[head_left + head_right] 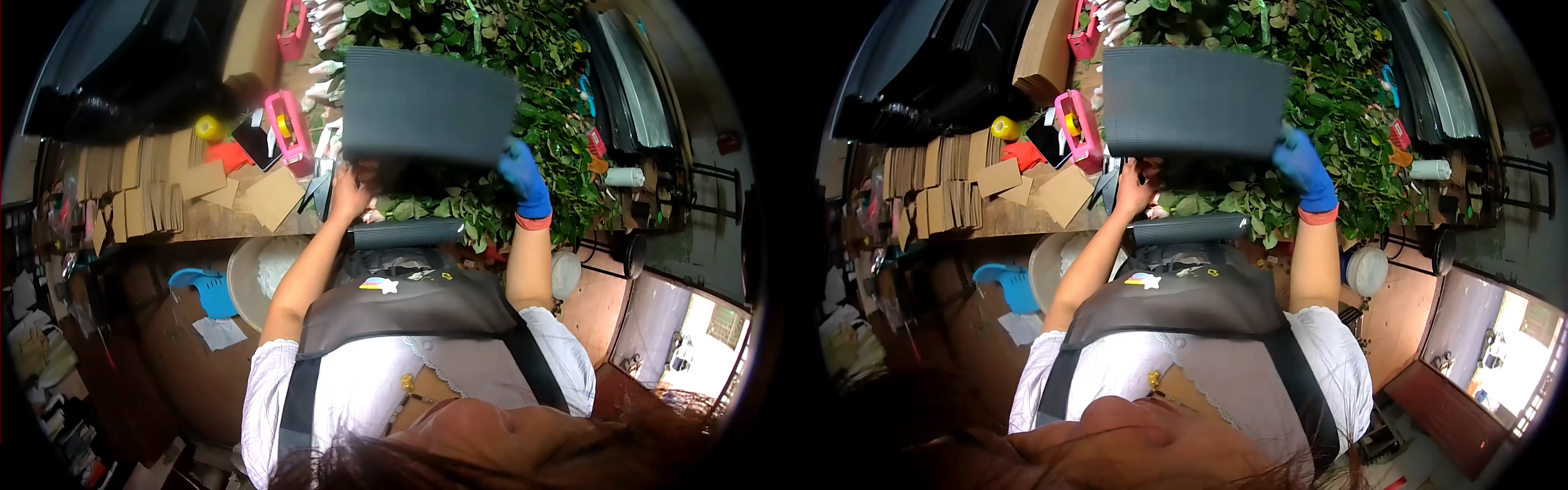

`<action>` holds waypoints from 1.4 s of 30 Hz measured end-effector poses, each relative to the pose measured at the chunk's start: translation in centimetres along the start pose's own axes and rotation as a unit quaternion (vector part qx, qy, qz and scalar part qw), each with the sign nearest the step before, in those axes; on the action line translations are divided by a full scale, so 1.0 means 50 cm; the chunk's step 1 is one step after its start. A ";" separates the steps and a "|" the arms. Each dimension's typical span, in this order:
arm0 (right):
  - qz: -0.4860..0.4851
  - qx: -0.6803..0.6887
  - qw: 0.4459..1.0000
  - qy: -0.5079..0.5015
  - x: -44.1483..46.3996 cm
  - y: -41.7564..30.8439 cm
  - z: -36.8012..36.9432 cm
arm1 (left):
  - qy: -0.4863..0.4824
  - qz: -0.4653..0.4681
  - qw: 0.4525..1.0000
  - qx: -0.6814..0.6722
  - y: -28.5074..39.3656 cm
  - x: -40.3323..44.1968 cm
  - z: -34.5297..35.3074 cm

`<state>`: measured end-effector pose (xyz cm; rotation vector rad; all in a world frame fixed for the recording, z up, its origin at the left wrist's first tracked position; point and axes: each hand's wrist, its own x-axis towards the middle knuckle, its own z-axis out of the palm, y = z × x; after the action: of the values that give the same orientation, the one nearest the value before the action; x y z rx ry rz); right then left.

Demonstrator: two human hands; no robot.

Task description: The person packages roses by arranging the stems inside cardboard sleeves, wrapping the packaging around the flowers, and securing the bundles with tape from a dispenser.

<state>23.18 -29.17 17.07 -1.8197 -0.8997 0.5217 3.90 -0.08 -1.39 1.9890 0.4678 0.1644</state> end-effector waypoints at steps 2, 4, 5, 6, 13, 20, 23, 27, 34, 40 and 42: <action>0.006 0.284 0.935 -0.213 0.006 -0.056 0.025 | -0.002 -0.081 0.994 -0.079 -0.073 0.005 0.025; 0.131 0.177 0.960 -0.173 0.008 -0.046 0.100 | 0.025 0.001 0.997 -0.075 -0.092 0.003 0.018; 0.145 0.058 0.972 -0.174 0.012 -0.037 0.126 | 0.018 0.134 0.990 0.026 -0.103 -0.007 -0.006; 0.119 -0.085 0.967 -0.210 0.017 -0.025 0.146 | -0.030 0.085 0.995 -0.037 -0.078 -0.013 -0.039; 0.083 -0.451 0.823 -0.335 0.027 0.007 0.245 | -0.143 0.292 0.893 0.311 0.180 -0.023 -0.157; 0.077 -0.312 0.863 -0.389 0.040 -0.023 0.209 | -0.205 0.366 0.848 0.325 0.149 -0.005 -0.066; 0.018 -0.077 0.925 -0.371 0.008 -0.044 0.227 | -0.221 0.347 0.844 0.343 0.153 -0.005 -0.067; -0.058 -0.369 0.879 -0.296 -0.044 -0.052 0.332 | -0.211 0.332 0.857 0.333 0.157 -0.012 -0.060; -0.149 -0.080 0.963 -0.209 0.087 -0.186 0.405 | -0.103 0.413 0.840 0.335 0.121 -0.011 -0.049; -0.296 -0.402 0.803 -0.326 0.304 -0.089 0.733 | -0.073 0.437 0.859 0.257 0.063 0.011 -0.002; -0.333 -0.443 0.787 -0.271 0.320 0.013 0.828 | -0.081 0.422 0.870 0.243 0.089 0.003 -0.023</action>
<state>4.72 7.53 0.32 -1.9442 -2.3857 0.1313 4.79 -0.75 3.06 2.5634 -0.5631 0.4489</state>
